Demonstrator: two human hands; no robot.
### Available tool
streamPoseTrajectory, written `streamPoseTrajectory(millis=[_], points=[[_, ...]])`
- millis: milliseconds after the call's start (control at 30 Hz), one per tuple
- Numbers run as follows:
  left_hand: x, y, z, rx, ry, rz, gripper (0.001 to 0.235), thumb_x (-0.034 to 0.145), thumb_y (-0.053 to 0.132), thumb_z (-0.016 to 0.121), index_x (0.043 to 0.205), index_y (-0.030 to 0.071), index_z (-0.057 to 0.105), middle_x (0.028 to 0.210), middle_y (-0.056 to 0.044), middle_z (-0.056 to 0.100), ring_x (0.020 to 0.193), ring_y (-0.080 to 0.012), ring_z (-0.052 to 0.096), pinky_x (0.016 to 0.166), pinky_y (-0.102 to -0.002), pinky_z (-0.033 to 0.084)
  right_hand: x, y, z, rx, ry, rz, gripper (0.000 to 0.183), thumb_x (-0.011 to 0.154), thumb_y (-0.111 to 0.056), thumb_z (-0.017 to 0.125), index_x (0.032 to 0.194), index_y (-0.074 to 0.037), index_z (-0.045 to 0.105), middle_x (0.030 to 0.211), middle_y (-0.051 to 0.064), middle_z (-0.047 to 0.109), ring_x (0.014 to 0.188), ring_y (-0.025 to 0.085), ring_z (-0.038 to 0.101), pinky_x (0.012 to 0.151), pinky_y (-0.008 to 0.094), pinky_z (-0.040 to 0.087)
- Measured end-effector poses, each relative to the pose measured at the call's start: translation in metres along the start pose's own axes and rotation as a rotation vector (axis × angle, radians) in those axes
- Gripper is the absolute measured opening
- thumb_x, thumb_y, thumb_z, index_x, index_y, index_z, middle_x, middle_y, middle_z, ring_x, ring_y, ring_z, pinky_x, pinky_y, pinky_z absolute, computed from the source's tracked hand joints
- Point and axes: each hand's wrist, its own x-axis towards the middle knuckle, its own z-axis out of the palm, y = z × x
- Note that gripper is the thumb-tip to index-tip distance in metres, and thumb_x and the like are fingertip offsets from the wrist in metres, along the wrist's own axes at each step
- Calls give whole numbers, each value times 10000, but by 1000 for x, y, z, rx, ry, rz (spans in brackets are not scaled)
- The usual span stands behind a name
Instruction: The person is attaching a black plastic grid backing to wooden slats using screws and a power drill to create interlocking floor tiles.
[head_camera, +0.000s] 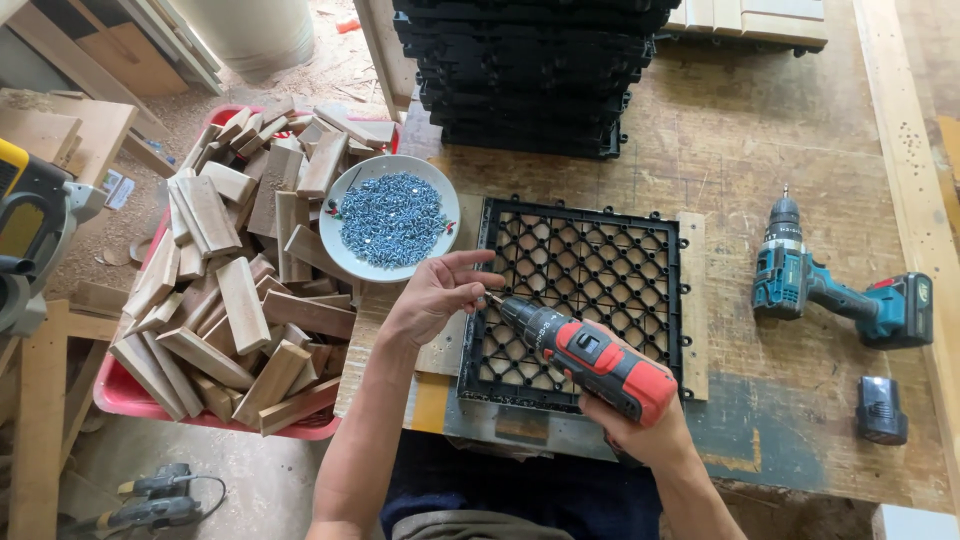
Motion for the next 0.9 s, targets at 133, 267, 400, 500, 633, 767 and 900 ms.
streamPoseTrajectory(millis=[133, 267, 400, 500, 633, 767, 900], points=[[2, 6, -18, 166, 105, -46, 744, 781, 44, 806, 1465, -18, 520, 1192, -234, 739, 707, -134, 712, 638, -208, 607, 14, -12, -24, 94, -105, 60, 337, 719, -35, 798, 1042, -53, 702, 704, 72, 677, 600, 161, 651, 577, 296, 635], [10, -8, -57, 140, 309, 142, 623, 787, -141, 773, 1369, -45, 571, 1107, -282, 729, 825, -297, 780, 684, -359, 678, 41, -53, -68, -284, 5, 259, 335, 546, -60, 919, 830, 47, 778, 624, 222, 726, 553, 310, 672, 624, 444, 558], [21, -23, -51, 84, 458, 152, 462, 828, -166, 717, 1261, -9, 673, 1060, -216, 756, 856, -216, 764, 789, -389, 674, 83, -49, -117, -474, -198, 347, 449, 499, -14, 920, 930, 27, 798, 781, 233, 768, 754, 299, 730, 769, 459, 561], [29, -32, -58, -61, 508, 129, 356, 896, -153, 632, 1224, -17, 669, 1059, -202, 736, 865, -188, 726, 832, -357, 671, 114, -120, -95, -610, -328, 433, 368, 574, -17, 819, 938, 16, 778, 806, 233, 767, 755, 367, 734, 779, 478, 553], [37, -14, -63, -68, 584, 219, 296, 926, -157, 569, 1185, -44, 656, 1009, -171, 719, 822, -130, 672, 755, -217, 642, 134, -133, -79, -780, -465, 500, 259, 655, -107, 778, 877, 17, 731, 763, 191, 757, 689, 320, 718, 694, 421, 553], [30, 24, -59, 316, 714, 313, 279, 928, -149, 510, 1074, 9, 689, 915, -127, 715, 774, -81, 645, 684, -182, 629, 141, -136, -73, -762, -461, 492, 318, 613, -106, 796, 910, -14, 733, 819, 179, 764, 763, 331, 743, 723, 413, 569], [58, -2, -150, 1177, 835, 410, 239, 942, -72, 530, 1040, 69, 697, 943, -102, 665, 898, -263, 688, 799, -356, 569, 145, -138, -68, -797, -495, 524, 367, 636, -118, 810, 979, -5, 744, 905, 200, 785, 896, 354, 756, 827, 413, 564]])
